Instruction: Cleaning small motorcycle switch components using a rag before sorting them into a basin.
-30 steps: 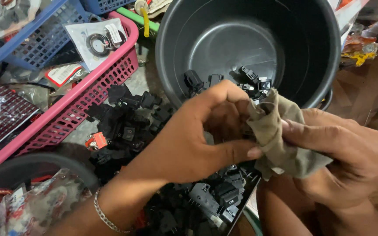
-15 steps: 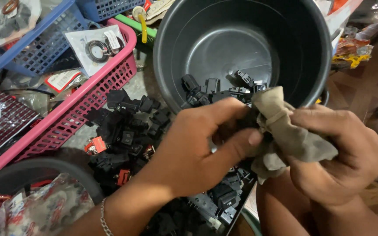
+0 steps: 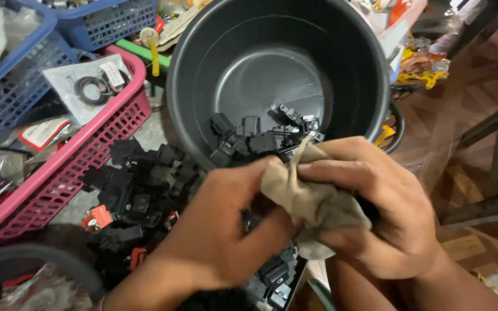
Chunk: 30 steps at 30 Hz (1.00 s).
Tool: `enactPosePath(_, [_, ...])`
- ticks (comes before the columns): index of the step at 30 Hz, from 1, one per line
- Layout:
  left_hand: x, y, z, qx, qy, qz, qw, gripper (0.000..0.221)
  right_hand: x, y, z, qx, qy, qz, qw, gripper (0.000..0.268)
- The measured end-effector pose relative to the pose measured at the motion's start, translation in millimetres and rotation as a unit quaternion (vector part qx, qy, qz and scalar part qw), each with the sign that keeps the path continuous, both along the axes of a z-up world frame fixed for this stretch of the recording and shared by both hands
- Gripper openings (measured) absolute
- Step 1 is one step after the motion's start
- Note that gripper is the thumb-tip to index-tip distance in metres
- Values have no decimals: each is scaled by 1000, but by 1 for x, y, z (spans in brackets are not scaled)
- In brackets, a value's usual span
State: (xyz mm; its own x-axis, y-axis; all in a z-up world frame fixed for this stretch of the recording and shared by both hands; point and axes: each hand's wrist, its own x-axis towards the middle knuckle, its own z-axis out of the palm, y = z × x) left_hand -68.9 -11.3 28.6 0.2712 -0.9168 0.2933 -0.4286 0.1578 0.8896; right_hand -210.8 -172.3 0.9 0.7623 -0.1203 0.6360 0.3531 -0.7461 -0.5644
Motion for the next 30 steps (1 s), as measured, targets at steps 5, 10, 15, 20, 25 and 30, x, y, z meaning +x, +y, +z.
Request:
enactPosePath(5, [0,-2,5,-8,-23,-23,999,13,-2,-6,-3,-2,37,17,999,57])
enactPosePath(10, [2,-3,0,-3,-5,-16,1000,11,-2,-7,5,-14,114,66,991,58])
enactPosePath(15, [4,-4,-8,30,36,0,999,25,-5,-6,-4,26,58,21,998,53])
enactPosePath(20, [0,-4,-1,42,29,2,999,20,-8,-1,-5,0,14,-59,998,44])
enactPosePath(25, [0,-5,-7,35,57,6,998,24,-6,5,-9,48,-50,-101,992,31])
enactPosePath(30, [9,-5,-15,-23,176,44,983,41,-2,-3,-3,122,-3,89,988,56])
